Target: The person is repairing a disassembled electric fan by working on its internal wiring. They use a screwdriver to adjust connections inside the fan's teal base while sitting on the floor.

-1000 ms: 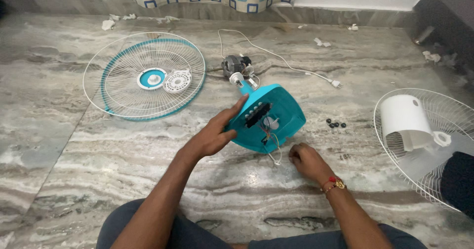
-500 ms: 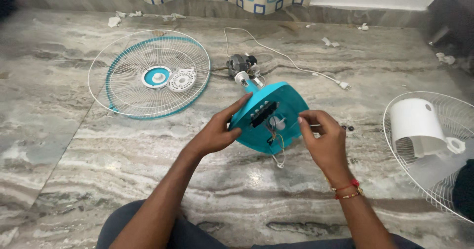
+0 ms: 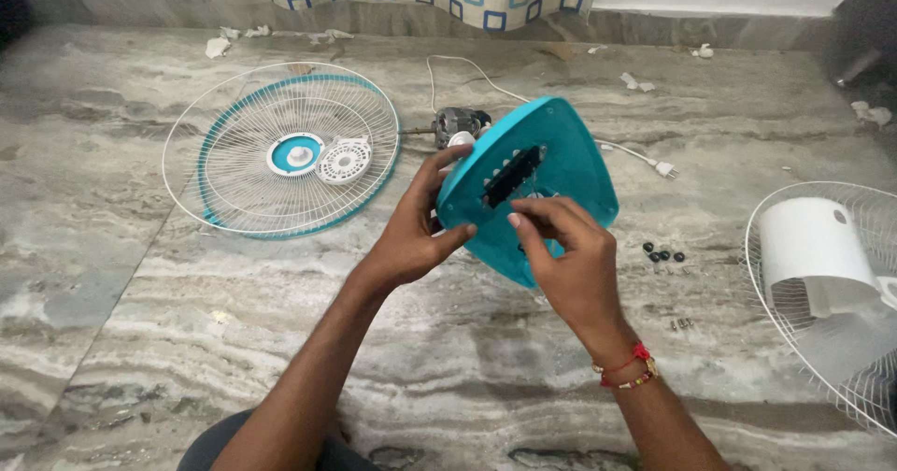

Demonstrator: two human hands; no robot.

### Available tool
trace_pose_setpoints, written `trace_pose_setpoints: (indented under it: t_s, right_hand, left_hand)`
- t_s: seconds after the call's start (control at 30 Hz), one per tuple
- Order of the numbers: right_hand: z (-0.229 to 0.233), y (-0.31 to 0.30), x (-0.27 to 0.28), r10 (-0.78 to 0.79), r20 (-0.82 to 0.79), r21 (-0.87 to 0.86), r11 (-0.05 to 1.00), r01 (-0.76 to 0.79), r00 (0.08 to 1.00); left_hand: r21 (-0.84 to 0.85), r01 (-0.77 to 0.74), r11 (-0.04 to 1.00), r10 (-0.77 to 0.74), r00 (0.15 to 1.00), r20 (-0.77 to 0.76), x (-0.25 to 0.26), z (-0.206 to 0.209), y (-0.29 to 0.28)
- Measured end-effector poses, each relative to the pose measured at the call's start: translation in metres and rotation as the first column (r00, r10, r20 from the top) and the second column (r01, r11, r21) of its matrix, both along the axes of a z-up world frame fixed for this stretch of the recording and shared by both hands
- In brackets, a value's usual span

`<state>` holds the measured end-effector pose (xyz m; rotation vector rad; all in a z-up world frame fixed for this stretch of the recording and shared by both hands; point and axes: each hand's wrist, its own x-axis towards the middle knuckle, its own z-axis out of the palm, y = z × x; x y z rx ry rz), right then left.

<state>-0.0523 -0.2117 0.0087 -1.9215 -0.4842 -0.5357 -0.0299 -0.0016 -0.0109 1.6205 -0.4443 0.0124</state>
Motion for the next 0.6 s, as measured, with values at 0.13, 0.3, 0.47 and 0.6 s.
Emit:
trace_pose_setpoints:
  t_s: [0.13,0.3,0.47,0.6]
  right_hand:
    - [-0.004,0.003,0.0,-0.023,-0.093,0.025,0.999,0.025,0.995]
    - [-0.02,0.011,0.003,0.03,-0.249,0.045,0.999,-0.019,0.968]
    - [-0.028,0.016,0.004,0.12,-0.434,0.171,0.984,-0.049,0.893]
    - [-0.028,0.02,-0.001,0.174,-0.426,0.173,0.979,-0.109,0.888]
  left_hand:
    - [-0.079,0.018,0.997,-0.009,0.994,0.111,0.002,0.002,-0.001]
    - [-0.09,0.049,0.995,-0.038,0.992,0.116,-0.001,0.002,-0.004]
    - [-0.097,-0.002,0.995,0.008,0.998,0.06,-0.006,0.003,-0.007]
    - [-0.098,-0.027,0.995,0.042,0.988,0.152,-0.007,-0.001,-0.009]
